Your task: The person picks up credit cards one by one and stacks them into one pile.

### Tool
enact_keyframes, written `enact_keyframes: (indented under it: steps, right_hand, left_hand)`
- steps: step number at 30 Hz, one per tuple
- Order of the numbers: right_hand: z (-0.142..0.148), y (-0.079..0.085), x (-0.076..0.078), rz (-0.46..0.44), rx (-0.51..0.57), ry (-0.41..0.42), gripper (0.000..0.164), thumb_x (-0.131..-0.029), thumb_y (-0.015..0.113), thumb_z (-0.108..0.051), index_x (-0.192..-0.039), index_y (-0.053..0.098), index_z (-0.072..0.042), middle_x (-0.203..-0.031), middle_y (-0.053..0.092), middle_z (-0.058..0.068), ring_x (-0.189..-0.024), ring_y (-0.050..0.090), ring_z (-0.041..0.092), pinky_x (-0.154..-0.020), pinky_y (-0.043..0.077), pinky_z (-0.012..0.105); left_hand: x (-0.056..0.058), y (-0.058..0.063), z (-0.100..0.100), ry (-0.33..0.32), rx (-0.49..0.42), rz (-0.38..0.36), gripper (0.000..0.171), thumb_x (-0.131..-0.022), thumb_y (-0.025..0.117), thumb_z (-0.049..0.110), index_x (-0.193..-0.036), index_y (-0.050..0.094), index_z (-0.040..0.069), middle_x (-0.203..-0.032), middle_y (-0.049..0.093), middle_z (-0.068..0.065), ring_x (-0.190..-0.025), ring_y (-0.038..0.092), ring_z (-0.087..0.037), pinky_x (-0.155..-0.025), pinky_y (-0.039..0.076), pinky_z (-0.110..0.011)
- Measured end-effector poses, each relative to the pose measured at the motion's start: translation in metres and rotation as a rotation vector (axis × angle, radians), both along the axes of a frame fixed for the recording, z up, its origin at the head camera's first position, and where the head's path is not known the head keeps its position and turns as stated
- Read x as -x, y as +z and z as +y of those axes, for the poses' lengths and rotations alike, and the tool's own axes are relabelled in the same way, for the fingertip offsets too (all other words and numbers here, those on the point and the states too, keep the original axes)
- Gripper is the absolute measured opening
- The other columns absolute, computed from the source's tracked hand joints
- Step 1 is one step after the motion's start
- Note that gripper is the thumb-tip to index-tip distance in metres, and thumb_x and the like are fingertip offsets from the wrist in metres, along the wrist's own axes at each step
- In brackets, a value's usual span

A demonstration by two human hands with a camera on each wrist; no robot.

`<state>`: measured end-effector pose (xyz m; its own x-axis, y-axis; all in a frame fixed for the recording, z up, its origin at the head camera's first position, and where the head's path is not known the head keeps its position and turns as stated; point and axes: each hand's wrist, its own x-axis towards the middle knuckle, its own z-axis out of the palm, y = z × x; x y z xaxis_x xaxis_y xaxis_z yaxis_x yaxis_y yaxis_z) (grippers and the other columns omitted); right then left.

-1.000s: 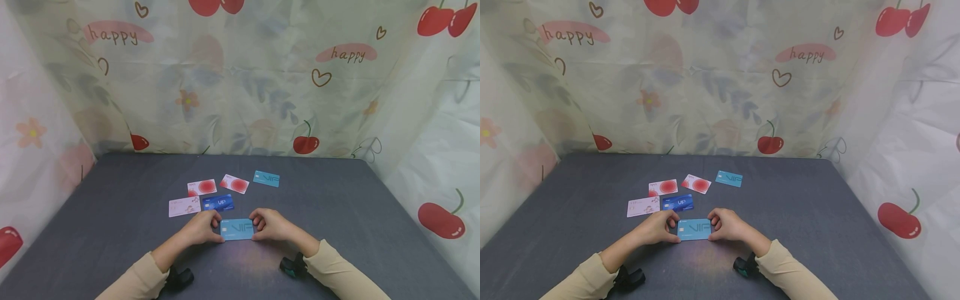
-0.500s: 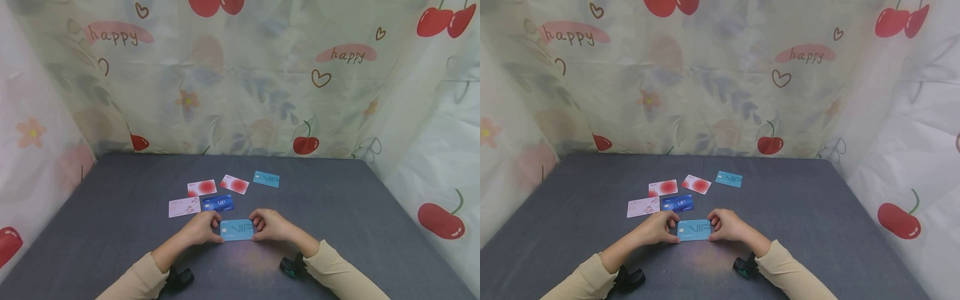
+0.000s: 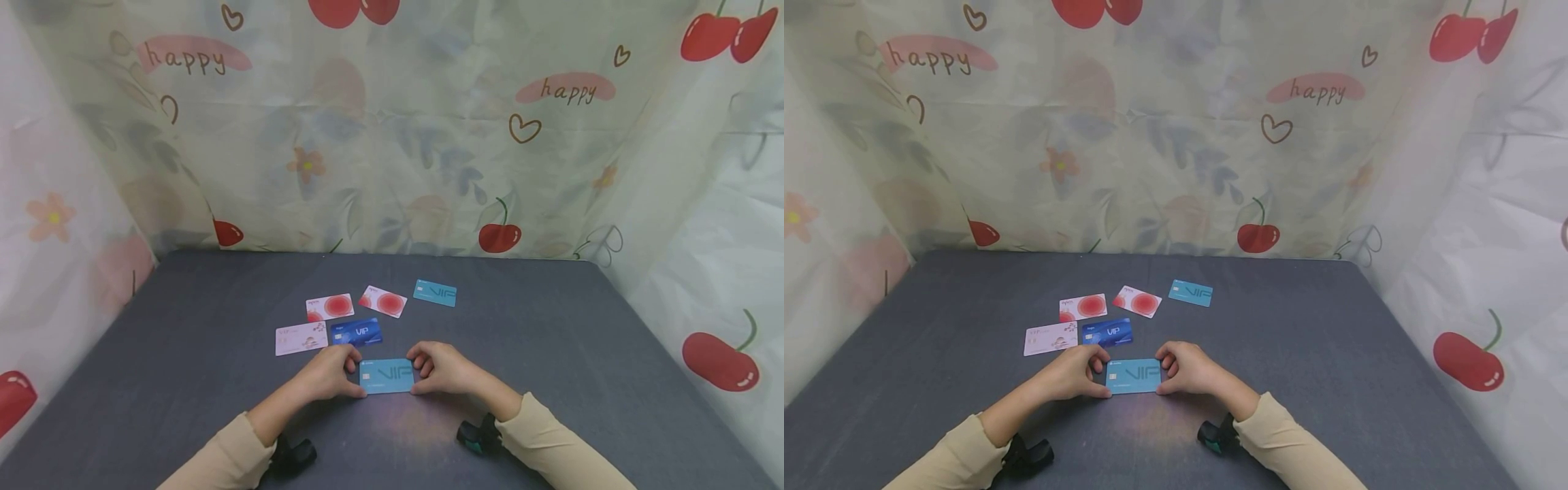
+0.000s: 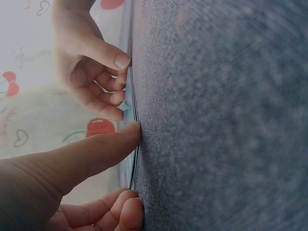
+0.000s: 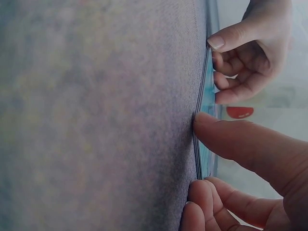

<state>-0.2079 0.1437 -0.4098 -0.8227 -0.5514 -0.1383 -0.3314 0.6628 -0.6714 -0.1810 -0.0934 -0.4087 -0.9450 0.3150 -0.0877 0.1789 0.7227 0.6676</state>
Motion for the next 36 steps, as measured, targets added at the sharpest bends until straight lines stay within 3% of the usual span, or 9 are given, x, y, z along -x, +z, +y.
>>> enact_keyframes:
  steps: [36]
  right_hand:
    - [-0.0011,0.0006,0.0006,-0.030,-0.010,-0.019,0.047,-0.073,0.079,-0.017,-0.112,0.058,-0.002,-0.091,0.055,0.003,-0.081,0.052,0.015,-0.070,0.047,0.021]
  left_hand:
    - [0.0017,0.0001,-0.0002,-0.001,0.005,-0.019,0.050,-0.063,0.086,0.017,-0.103,0.062,0.001,-0.081,0.054,-0.003,-0.074,0.048,-0.013,-0.065,0.040,-0.024]
